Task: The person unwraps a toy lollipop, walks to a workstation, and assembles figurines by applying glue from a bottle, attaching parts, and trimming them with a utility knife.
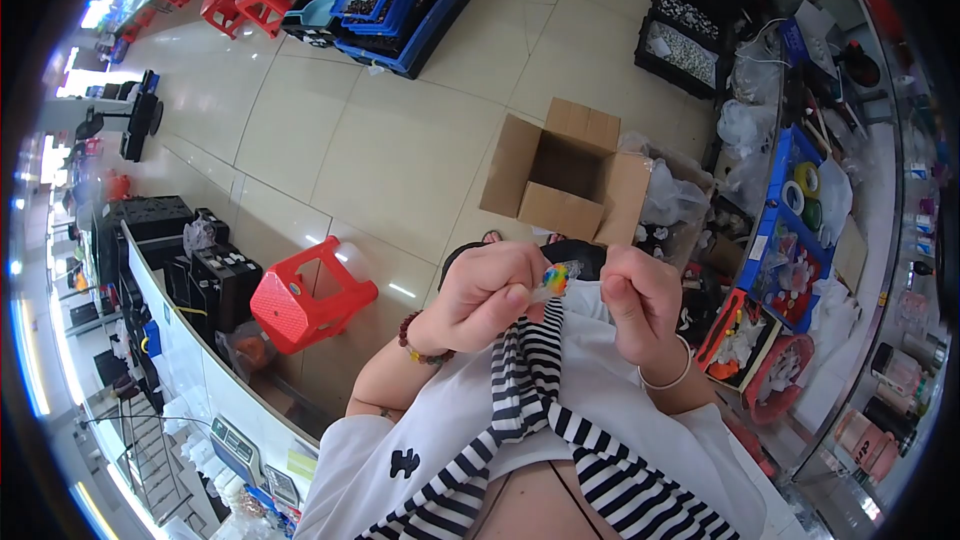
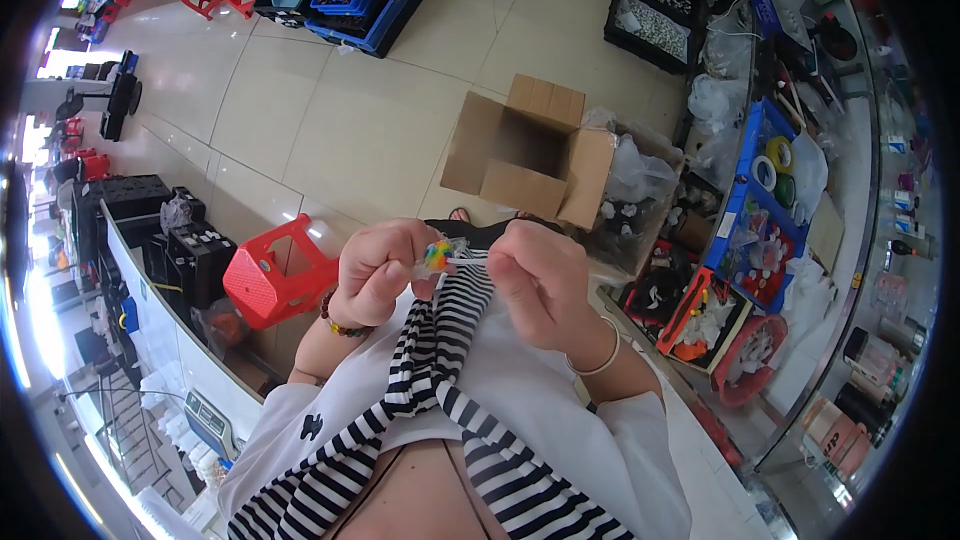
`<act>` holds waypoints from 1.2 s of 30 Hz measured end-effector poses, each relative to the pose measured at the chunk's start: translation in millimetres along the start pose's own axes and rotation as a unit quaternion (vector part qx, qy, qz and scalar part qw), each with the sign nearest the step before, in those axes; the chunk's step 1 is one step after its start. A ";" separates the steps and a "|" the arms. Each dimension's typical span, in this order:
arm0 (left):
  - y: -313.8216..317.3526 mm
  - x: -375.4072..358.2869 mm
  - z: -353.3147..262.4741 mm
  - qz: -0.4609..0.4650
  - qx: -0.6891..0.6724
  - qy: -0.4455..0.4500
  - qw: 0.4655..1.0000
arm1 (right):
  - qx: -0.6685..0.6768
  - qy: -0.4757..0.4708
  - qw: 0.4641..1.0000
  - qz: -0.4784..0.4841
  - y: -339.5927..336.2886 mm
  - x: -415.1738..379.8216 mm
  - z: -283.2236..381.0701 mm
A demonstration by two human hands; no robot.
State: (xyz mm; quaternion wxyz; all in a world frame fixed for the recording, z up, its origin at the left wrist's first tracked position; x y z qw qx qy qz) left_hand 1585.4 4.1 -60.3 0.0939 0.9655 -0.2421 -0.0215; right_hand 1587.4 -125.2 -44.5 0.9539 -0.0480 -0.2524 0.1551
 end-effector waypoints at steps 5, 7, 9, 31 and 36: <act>1.9 3.7 4.1 0.028 -0.053 0.010 0.998 | 0.107 0.059 0.992 -0.042 4.2 -10.0 -21.0; 2.4 5.3 5.4 0.034 -0.075 0.006 0.997 | 0.145 0.058 0.986 -0.061 6.3 -10.8 -22.6; 3.0 6.5 7.8 0.040 -0.096 0.003 0.995 | 0.305 0.159 0.934 -0.092 16.4 -18.8 -36.1; -47.0 10.4 27.0 -0.062 -0.280 -0.045 0.957 | 0.644 0.212 0.713 -0.177 2.0 -27.6 -59.9; -34.5 19.6 32.7 -0.108 -0.197 -0.092 0.970 | 0.654 0.204 0.707 -0.178 1.3 -30.4 -55.8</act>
Point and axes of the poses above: each hand's wrist, its own x-axis towards the middle knuckle, its own y-axis out of the palm, z = x × y, the point moved 9 cm from there along x, towards the middle knuckle, and after that the axes turned 13 degrees about -y, right-handed, at the moved point
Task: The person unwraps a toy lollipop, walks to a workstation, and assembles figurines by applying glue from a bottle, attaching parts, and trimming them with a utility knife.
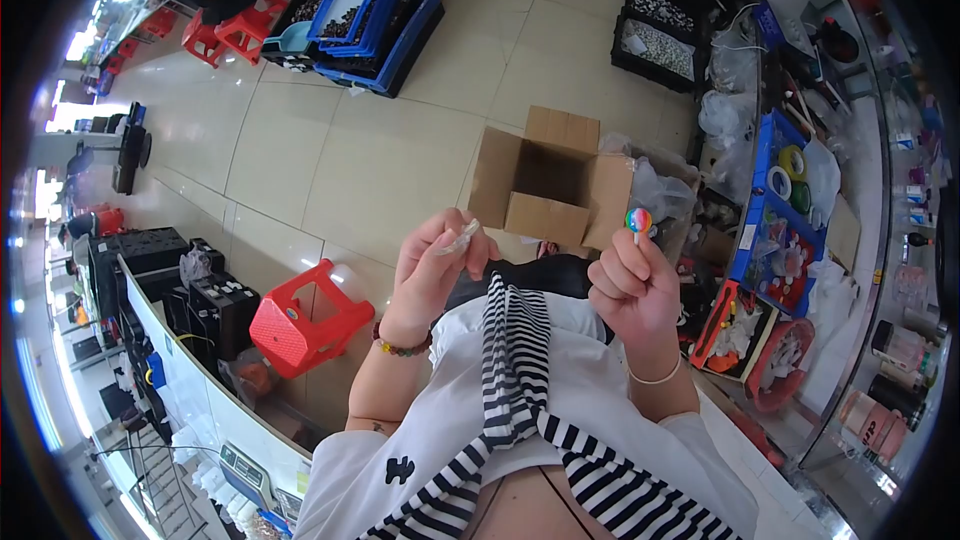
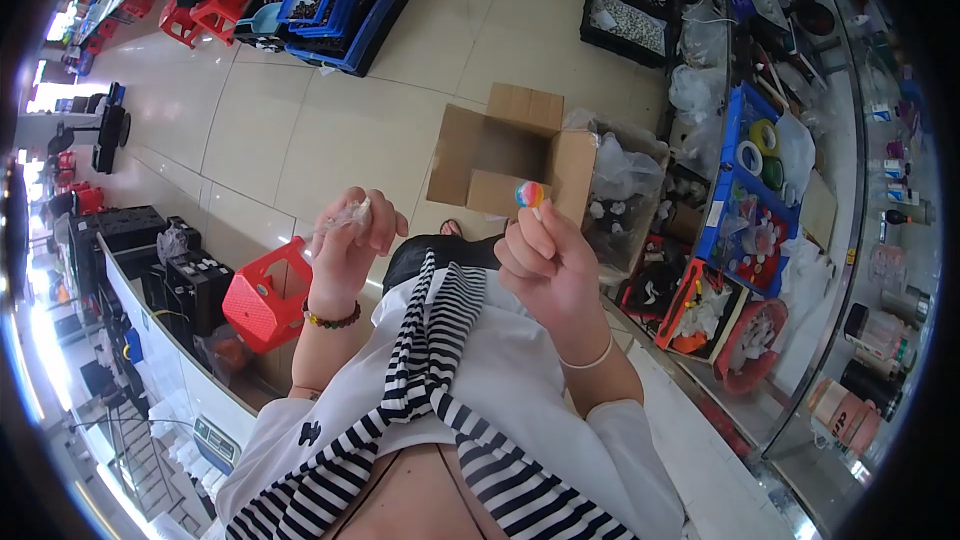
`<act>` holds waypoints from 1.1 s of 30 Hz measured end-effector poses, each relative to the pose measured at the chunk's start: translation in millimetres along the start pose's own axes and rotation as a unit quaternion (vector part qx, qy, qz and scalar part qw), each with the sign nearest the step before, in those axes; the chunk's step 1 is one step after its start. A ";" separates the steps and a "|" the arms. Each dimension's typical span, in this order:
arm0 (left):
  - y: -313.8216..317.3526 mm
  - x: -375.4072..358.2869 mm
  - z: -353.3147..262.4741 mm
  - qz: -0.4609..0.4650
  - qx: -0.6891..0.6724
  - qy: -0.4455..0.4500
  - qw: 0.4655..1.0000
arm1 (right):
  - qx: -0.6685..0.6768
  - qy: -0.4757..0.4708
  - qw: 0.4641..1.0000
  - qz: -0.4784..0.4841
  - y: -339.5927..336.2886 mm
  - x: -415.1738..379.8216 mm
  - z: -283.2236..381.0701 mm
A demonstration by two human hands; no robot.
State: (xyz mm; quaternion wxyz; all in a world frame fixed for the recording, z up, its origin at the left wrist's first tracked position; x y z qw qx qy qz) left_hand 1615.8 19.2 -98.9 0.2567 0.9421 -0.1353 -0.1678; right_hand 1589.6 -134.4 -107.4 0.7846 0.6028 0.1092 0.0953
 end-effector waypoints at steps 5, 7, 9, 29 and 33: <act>11.1 12.5 11.2 0.061 0.084 -0.010 0.995 | 0.052 -0.030 0.998 0.031 6.6 -8.7 11.7; 21.8 22.4 19.0 0.075 0.121 -0.024 0.990 | 0.086 -0.046 0.993 0.060 14.8 -19.8 20.2; 30.3 33.9 31.2 0.066 0.149 -0.048 0.985 | 0.158 -0.116 0.978 0.078 43.1 -29.6 41.1; 318.4 154.4 316.5 0.233 0.281 -0.223 0.904 | 0.207 -0.481 0.818 0.240 63.8 -214.6 225.1; 351.0 104.8 167.9 0.306 0.044 -0.255 0.916 | -0.001 -0.610 0.792 -0.012 26.3 -211.9 255.6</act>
Point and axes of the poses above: each hand's wrist, its own x-axis towards the middle knuckle, its own y-axis out of the palm, z = x × y, the point moved 9 cm from there along x, towards the middle knuckle, and after that the axes turned 13 degrees about -y, right-handed, at the moved point
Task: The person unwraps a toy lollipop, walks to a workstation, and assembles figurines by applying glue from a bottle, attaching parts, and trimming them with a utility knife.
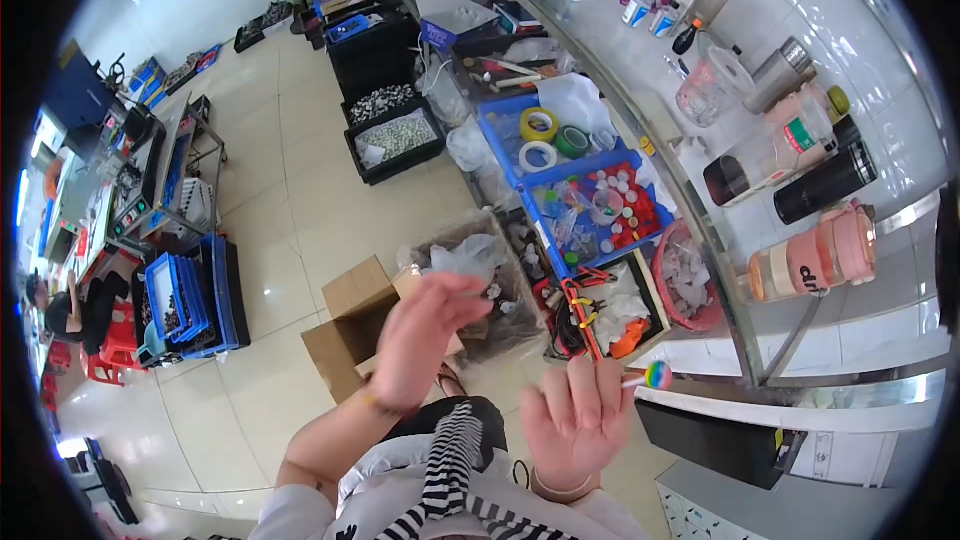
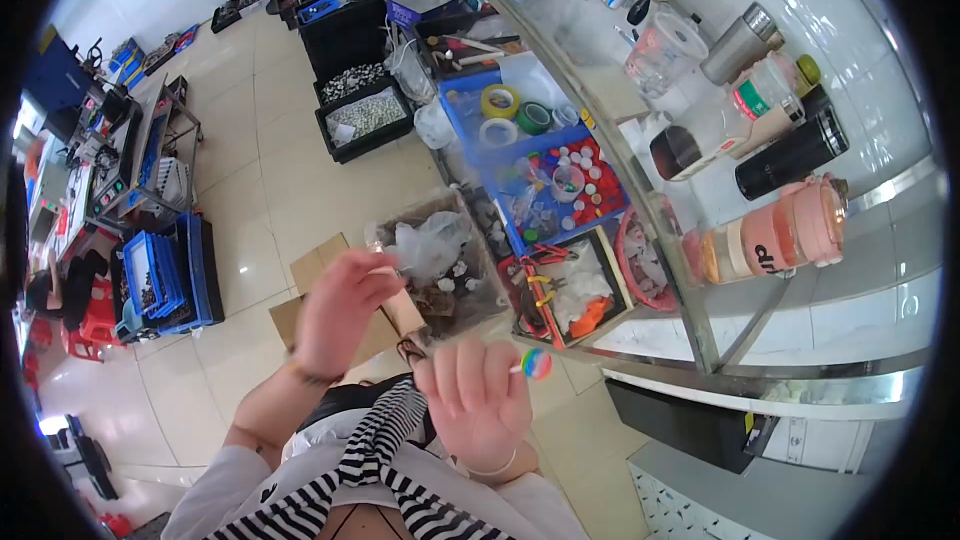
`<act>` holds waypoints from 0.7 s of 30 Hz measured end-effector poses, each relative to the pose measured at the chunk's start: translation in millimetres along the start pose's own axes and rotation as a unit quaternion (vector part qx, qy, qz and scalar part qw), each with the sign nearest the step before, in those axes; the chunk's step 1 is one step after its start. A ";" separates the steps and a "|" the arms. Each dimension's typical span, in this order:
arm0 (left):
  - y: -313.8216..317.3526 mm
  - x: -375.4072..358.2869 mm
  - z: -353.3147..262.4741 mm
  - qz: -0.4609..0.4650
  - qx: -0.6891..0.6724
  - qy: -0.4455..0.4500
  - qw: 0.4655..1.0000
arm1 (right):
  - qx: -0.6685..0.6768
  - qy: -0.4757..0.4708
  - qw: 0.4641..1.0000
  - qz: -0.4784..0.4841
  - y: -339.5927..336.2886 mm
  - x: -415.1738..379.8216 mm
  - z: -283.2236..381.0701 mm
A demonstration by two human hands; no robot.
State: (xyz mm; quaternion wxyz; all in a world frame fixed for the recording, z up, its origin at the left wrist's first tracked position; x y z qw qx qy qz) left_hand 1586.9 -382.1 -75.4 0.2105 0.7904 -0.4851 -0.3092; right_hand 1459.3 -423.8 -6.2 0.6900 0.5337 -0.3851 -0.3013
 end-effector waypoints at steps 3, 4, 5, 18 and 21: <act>88.0 -89.7 -57.8 0.225 -0.134 0.004 0.965 | -0.057 -0.030 0.998 0.009 -7.9 18.7 -3.8; 90.7 -92.1 -61.2 0.213 -0.137 0.025 0.967 | -0.052 -0.037 0.998 0.002 -9.6 24.7 -8.3; 116.8 -106.5 -70.9 0.344 -0.146 0.070 0.925 | -0.048 -0.021 0.999 -0.001 -8.6 28.6 -17.9; -94.0 -249.9 -50.8 0.164 -0.283 0.279 0.903 | -0.110 -0.014 0.810 0.576 140.6 -27.3 -113.0; -146.2 -285.9 -7.0 0.093 -0.390 0.333 0.853 | -0.075 -0.101 0.773 0.621 177.7 -49.4 -111.6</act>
Point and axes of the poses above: each hand's wrist, its own x-axis towards the middle knuckle, its own y-axis out of the palm, z = x × y, the point moved 9 cm from there along x, towards the middle knuckle, and after that the axes turned 13 degrees about -y, right-handed, at the moved point
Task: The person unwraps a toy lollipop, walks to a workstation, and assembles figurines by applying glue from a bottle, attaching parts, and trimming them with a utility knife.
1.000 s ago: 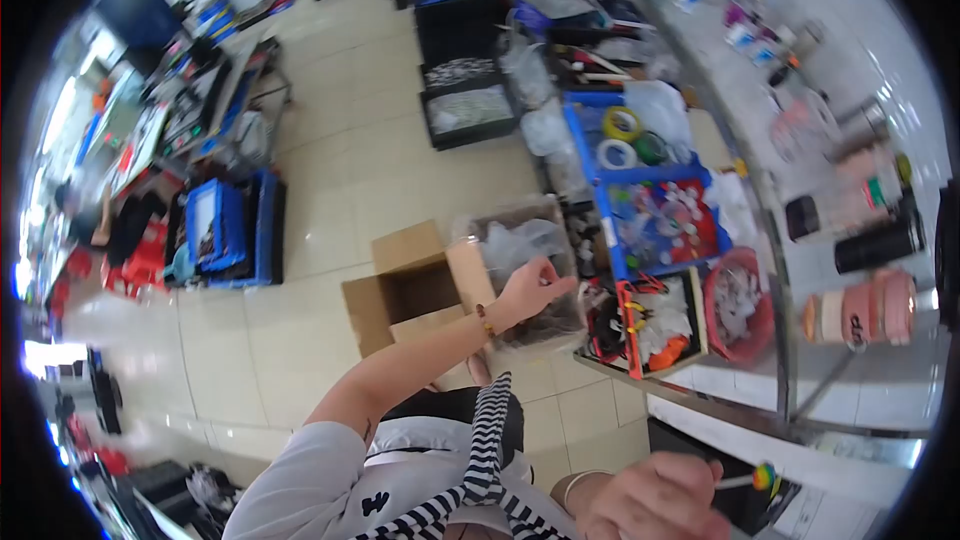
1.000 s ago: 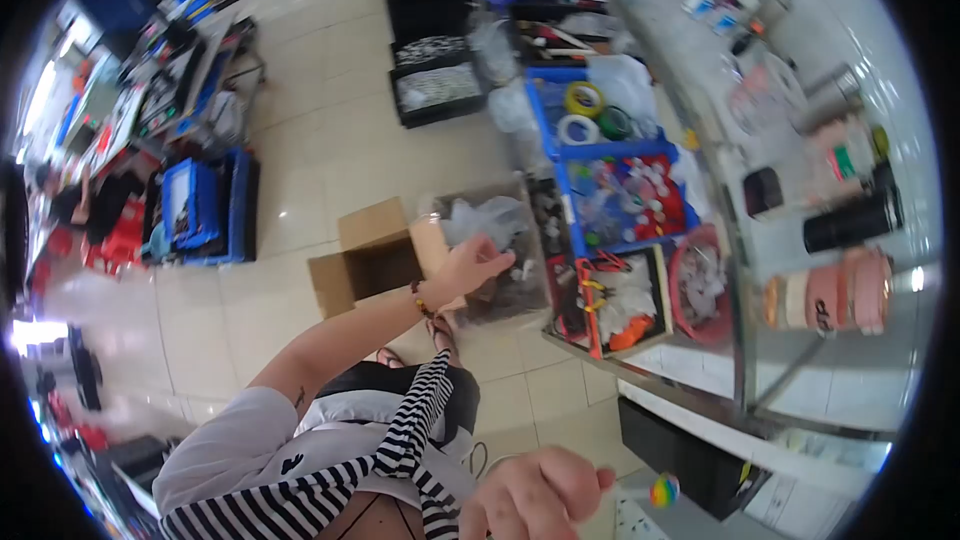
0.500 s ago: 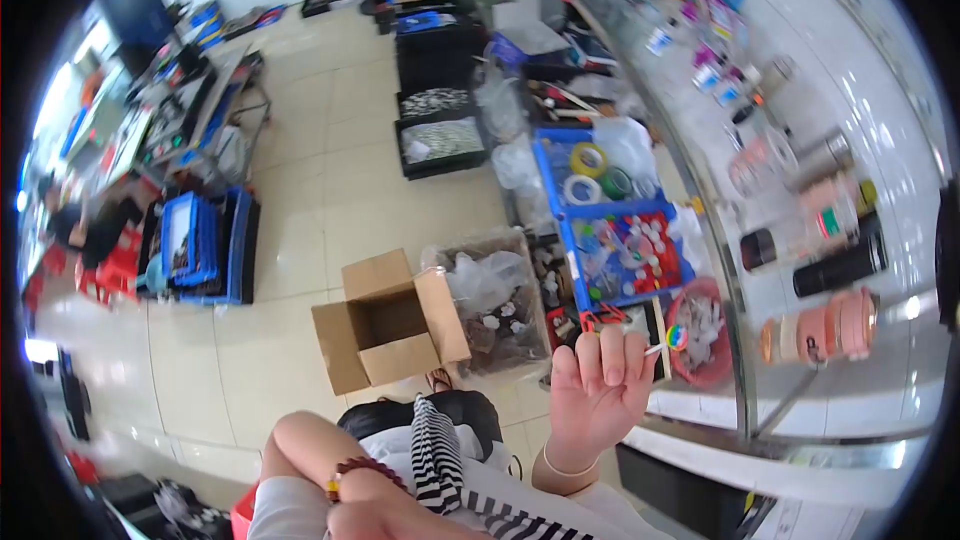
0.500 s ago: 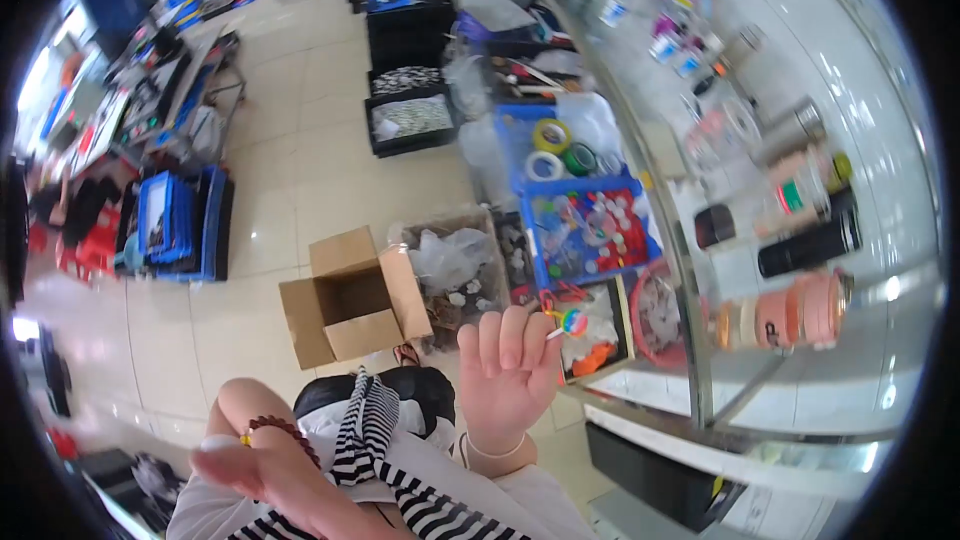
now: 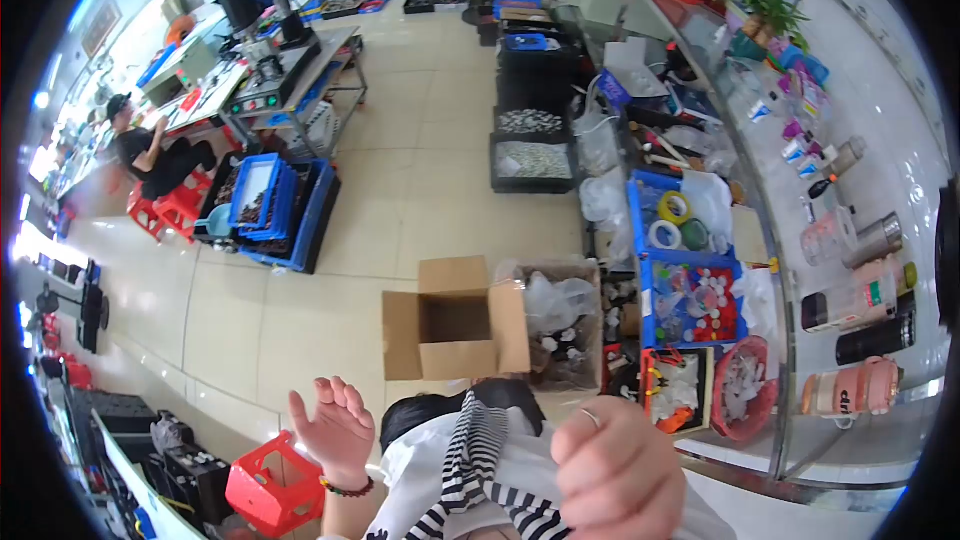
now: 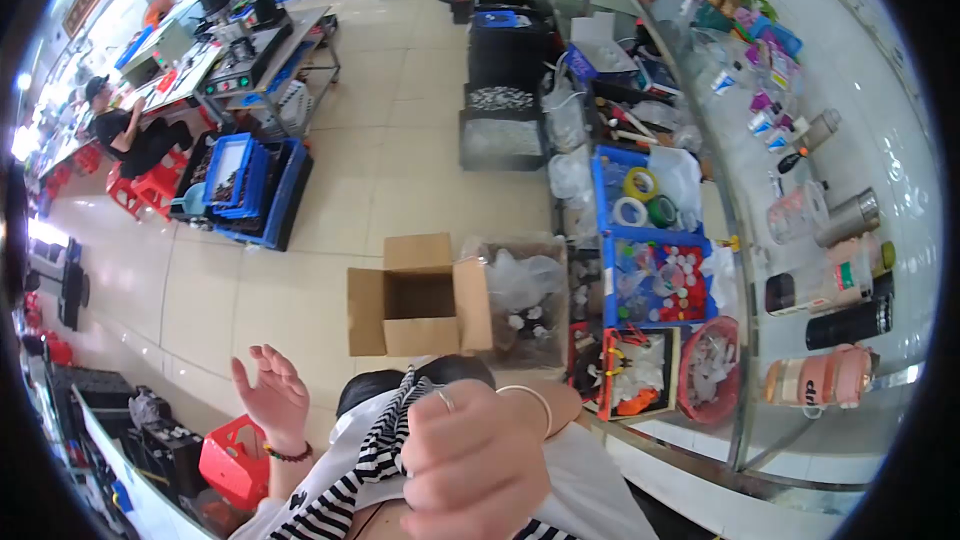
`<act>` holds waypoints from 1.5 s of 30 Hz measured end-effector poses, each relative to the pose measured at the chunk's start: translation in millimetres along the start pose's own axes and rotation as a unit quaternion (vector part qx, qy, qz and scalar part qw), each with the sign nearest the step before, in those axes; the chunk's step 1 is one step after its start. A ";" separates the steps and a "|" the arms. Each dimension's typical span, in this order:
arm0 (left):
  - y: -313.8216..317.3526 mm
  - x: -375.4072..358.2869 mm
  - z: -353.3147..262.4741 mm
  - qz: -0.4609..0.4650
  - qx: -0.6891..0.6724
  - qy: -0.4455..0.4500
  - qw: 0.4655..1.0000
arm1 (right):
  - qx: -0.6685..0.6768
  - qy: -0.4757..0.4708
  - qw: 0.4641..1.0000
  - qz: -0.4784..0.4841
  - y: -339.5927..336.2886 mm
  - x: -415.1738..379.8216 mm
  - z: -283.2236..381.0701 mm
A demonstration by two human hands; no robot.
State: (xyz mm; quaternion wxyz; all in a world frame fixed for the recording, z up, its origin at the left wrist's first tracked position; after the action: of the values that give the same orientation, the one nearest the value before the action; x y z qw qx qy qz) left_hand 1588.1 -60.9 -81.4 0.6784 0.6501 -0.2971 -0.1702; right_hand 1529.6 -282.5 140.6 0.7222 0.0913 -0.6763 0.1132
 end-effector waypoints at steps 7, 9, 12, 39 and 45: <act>-28.7 -61.8 -25.4 -0.067 -0.069 0.140 0.985 | 0.023 -0.107 0.994 -0.013 51.8 22.0 -6.9; -25.1 -65.3 -31.6 -0.074 -0.072 0.165 0.981 | 0.027 -0.146 0.988 0.032 69.6 23.9 -8.9; -15.8 -71.0 -35.5 -0.061 -0.033 0.125 0.990 | 0.072 -0.159 0.984 0.020 88.8 29.0 -16.1; -28.1 -161.6 -45.9 -0.175 -0.020 0.251 0.952 | 0.190 -0.219 0.956 -0.045 136.3 19.1 -25.2; -32.5 -151.1 -40.6 -0.220 -0.034 0.221 0.949 | 0.148 -0.221 0.960 -0.093 128.0 12.5 -23.9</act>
State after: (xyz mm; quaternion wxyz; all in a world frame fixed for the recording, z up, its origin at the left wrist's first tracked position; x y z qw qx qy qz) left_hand 1502.8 60.9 -139.9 0.6946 0.6970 0.0171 -0.1774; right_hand 1516.5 -152.6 148.7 0.5409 0.2825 -0.7829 0.1215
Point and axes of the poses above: each hand's wrist, its own x-axis towards the middle knuckle, its own y-axis out of the palm, z = x × y, the point moved 9 cm from there along x, towards the middle knuckle, and after that the axes turned 13 degrees about -y, right-handed, at the moved point
